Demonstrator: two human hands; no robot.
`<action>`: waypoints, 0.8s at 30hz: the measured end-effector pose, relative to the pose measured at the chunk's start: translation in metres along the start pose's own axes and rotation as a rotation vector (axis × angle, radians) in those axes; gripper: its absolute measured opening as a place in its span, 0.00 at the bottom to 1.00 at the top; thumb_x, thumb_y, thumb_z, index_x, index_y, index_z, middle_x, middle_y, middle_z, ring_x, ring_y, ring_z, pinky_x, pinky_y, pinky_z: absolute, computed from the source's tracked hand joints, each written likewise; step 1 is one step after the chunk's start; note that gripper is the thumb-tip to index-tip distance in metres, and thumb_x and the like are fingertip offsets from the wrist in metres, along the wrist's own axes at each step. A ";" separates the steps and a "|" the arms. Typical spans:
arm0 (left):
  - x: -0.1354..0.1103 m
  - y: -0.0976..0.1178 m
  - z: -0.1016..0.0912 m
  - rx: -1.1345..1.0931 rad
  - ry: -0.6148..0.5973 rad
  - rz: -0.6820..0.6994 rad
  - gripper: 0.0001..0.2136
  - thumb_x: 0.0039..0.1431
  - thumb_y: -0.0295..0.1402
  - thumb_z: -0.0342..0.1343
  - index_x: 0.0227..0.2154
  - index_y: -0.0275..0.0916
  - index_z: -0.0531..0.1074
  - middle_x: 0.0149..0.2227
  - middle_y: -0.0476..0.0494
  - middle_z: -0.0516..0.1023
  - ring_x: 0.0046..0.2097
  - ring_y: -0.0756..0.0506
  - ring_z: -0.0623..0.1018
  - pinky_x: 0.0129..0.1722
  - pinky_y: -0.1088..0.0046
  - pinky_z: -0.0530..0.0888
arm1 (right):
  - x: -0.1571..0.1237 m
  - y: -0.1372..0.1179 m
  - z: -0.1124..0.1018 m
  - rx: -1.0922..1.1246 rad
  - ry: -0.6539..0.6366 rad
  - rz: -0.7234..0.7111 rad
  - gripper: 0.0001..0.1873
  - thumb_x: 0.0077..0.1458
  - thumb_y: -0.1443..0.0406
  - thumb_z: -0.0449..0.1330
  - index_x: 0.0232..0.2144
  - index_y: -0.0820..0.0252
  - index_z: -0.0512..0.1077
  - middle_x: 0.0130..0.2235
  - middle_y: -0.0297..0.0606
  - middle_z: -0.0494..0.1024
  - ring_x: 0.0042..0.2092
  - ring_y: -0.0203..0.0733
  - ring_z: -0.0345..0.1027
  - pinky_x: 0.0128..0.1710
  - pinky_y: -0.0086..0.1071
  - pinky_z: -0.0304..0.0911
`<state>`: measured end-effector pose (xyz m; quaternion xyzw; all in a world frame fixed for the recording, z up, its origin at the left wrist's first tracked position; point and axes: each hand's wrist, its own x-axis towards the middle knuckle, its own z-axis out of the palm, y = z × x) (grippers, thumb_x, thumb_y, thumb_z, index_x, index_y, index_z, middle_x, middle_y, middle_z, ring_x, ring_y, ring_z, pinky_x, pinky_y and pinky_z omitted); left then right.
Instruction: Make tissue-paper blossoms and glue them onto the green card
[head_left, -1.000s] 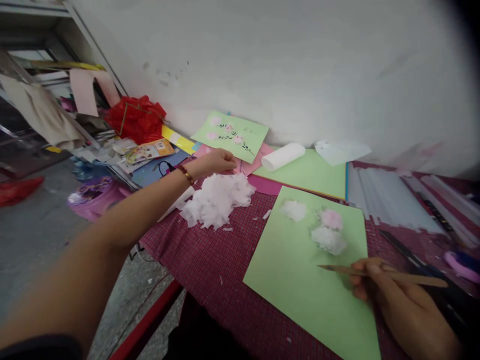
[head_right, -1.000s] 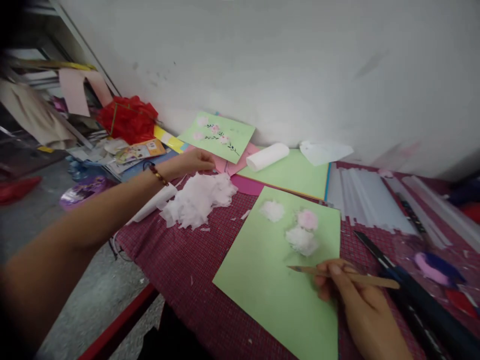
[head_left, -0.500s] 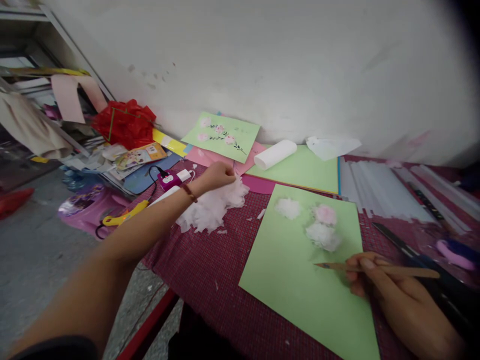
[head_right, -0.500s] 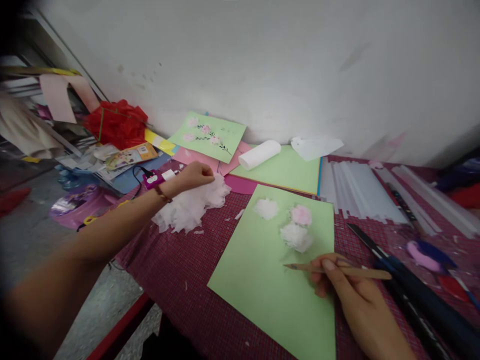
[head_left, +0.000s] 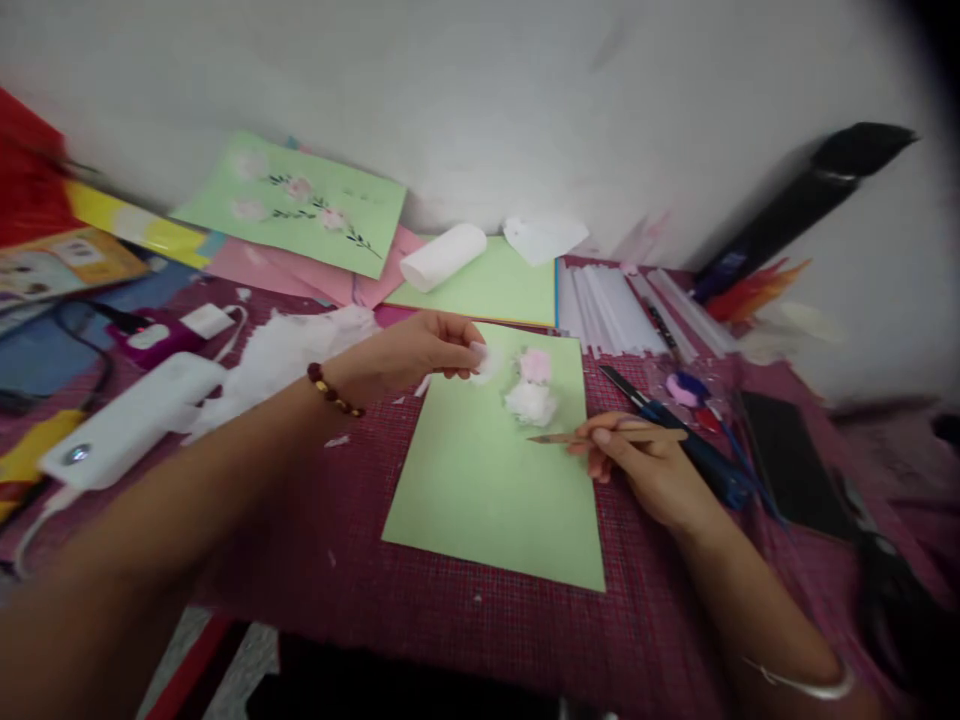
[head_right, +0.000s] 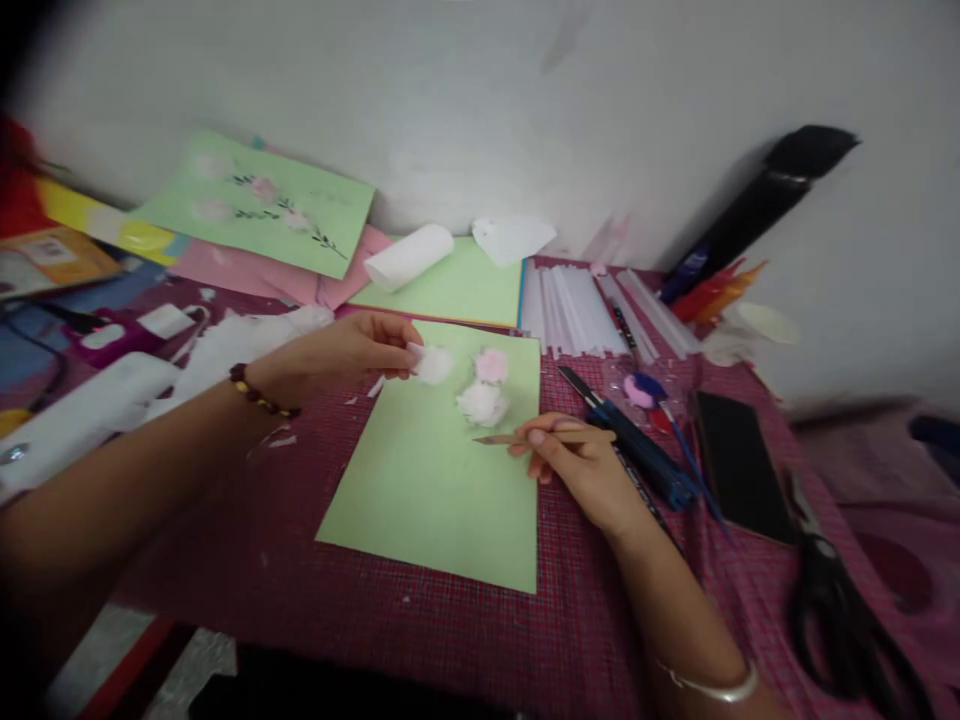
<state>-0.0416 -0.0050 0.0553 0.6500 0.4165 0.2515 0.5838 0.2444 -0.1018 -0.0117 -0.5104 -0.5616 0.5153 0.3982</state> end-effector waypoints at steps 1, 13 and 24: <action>0.009 -0.005 0.009 -0.025 -0.017 0.014 0.02 0.48 0.28 0.58 0.27 0.36 0.71 0.23 0.51 0.72 0.24 0.56 0.68 0.26 0.79 0.64 | 0.000 0.000 -0.001 -0.009 -0.012 0.012 0.13 0.56 0.55 0.60 0.35 0.59 0.75 0.31 0.39 0.79 0.24 0.36 0.68 0.22 0.30 0.64; 0.024 -0.050 0.027 -0.169 -0.107 -0.015 0.03 0.44 0.29 0.57 0.25 0.36 0.70 0.27 0.49 0.74 0.27 0.54 0.69 0.28 0.78 0.65 | -0.002 -0.003 0.011 -0.304 0.094 -0.210 0.11 0.61 0.61 0.56 0.32 0.57 0.77 0.32 0.35 0.78 0.30 0.35 0.72 0.33 0.31 0.68; 0.018 -0.027 0.036 0.350 -0.369 0.108 0.07 0.49 0.28 0.53 0.33 0.37 0.72 0.22 0.54 0.67 0.23 0.55 0.63 0.23 0.79 0.58 | 0.001 0.002 0.011 -0.104 0.202 -0.089 0.11 0.59 0.57 0.57 0.37 0.57 0.73 0.35 0.36 0.78 0.26 0.34 0.71 0.27 0.31 0.70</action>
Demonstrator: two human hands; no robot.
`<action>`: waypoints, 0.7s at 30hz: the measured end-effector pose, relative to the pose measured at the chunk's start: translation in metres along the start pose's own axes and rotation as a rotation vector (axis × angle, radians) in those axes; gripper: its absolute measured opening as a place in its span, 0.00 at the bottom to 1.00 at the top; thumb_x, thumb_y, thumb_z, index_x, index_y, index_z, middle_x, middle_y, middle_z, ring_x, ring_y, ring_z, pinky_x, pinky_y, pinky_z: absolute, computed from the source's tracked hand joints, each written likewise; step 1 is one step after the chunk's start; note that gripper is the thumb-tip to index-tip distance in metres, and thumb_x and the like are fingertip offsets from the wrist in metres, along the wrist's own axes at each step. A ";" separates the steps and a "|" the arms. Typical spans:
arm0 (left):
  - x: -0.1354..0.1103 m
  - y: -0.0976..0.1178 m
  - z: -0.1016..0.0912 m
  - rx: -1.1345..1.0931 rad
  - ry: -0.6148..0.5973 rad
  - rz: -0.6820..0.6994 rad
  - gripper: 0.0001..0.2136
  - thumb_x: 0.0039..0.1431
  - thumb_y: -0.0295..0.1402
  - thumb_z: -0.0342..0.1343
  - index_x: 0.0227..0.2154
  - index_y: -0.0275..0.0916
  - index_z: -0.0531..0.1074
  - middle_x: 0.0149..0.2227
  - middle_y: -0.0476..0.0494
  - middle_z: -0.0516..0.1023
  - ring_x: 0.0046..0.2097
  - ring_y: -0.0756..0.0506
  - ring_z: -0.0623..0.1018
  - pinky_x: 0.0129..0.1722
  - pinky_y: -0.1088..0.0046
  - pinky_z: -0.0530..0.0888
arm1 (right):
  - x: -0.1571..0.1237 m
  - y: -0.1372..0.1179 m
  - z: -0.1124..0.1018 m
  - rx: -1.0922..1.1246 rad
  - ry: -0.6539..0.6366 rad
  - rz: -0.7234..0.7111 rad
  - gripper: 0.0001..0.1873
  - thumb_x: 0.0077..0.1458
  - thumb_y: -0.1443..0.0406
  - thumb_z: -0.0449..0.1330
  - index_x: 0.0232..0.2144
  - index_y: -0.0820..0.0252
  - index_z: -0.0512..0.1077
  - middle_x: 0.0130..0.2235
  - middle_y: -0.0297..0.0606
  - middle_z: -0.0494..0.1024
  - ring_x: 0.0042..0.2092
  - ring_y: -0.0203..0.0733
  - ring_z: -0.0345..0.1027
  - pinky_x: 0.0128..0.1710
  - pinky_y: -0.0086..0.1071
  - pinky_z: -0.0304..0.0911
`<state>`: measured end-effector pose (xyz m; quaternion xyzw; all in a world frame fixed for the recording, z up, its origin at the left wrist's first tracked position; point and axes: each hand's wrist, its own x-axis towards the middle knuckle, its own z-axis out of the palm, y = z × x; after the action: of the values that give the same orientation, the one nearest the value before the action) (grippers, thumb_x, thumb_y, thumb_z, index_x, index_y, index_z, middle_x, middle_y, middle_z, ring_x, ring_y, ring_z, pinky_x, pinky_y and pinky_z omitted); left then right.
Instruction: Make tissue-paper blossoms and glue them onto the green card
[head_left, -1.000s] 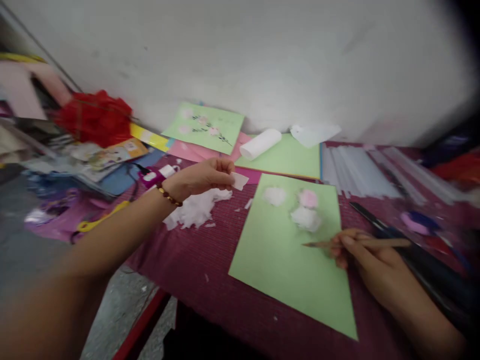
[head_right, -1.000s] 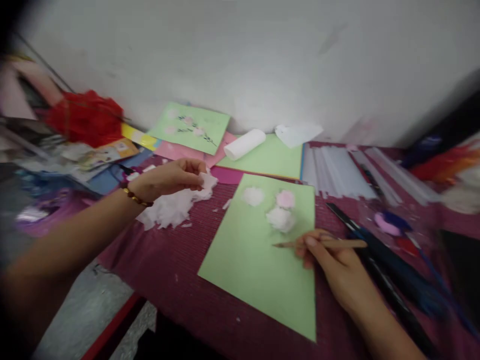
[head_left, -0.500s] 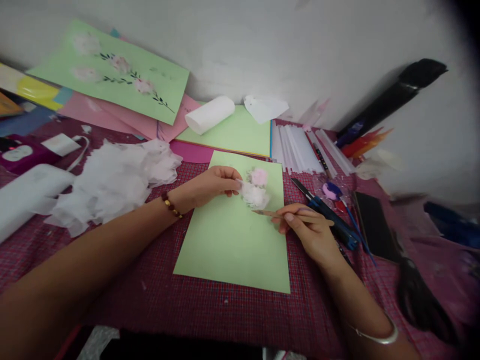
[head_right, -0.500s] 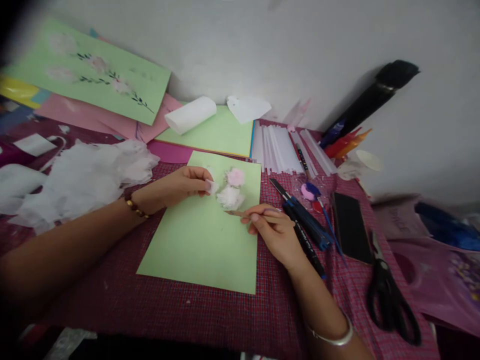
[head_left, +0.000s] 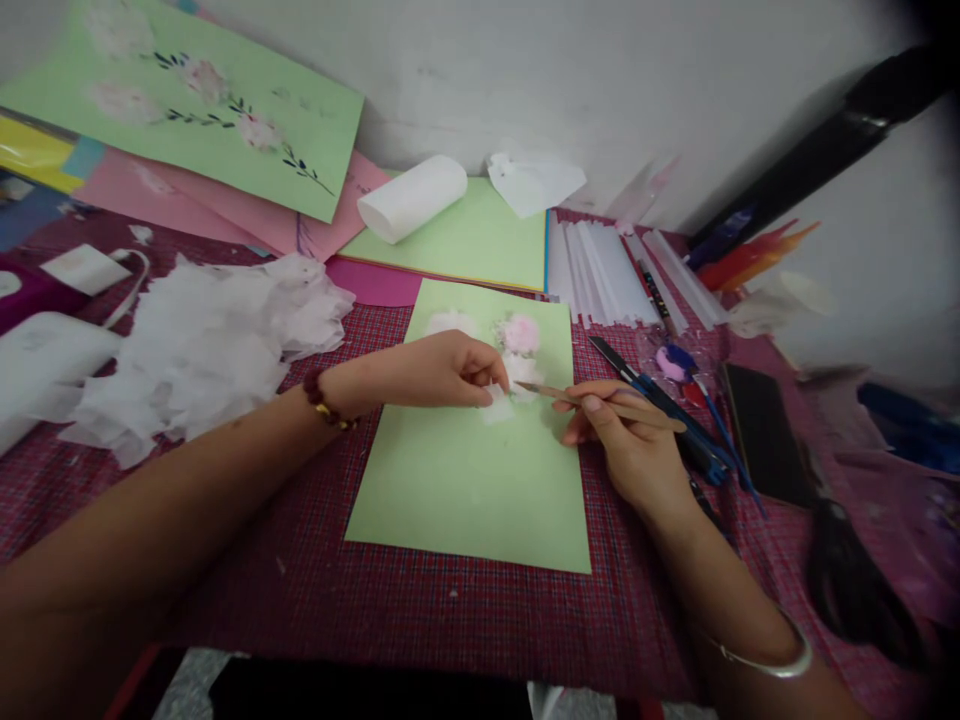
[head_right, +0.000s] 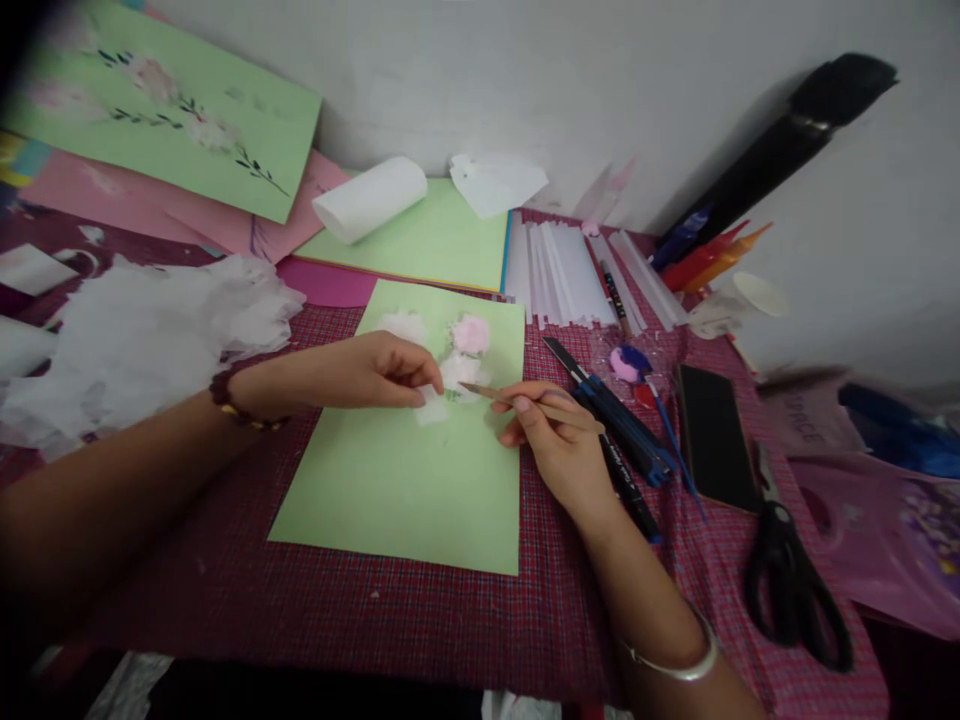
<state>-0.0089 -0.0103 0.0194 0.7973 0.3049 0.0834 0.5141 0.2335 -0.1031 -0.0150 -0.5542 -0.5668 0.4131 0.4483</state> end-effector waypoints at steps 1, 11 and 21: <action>0.004 -0.001 0.005 0.058 0.058 0.013 0.09 0.49 0.26 0.52 0.34 0.37 0.72 0.22 0.54 0.66 0.24 0.55 0.63 0.24 0.79 0.58 | 0.000 0.000 0.000 0.004 0.002 0.004 0.10 0.59 0.57 0.57 0.37 0.57 0.73 0.35 0.37 0.78 0.26 0.34 0.71 0.27 0.31 0.70; 0.020 -0.008 0.025 0.225 0.272 0.032 0.07 0.45 0.21 0.51 0.29 0.37 0.66 0.23 0.53 0.67 0.27 0.53 0.65 0.28 0.76 0.59 | -0.013 -0.005 0.005 0.112 0.152 -0.165 0.08 0.61 0.61 0.55 0.31 0.56 0.72 0.29 0.34 0.73 0.28 0.38 0.69 0.27 0.33 0.66; 0.024 -0.010 0.026 0.186 0.313 0.036 0.05 0.47 0.23 0.52 0.28 0.36 0.67 0.24 0.52 0.69 0.27 0.53 0.66 0.27 0.76 0.60 | -0.014 -0.014 0.012 -0.322 -0.047 -0.250 0.10 0.63 0.60 0.51 0.34 0.54 0.70 0.31 0.35 0.72 0.31 0.39 0.68 0.31 0.34 0.64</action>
<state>0.0181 -0.0140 -0.0056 0.8240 0.3732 0.1873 0.3829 0.2180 -0.1171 -0.0052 -0.5342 -0.7003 0.2711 0.3882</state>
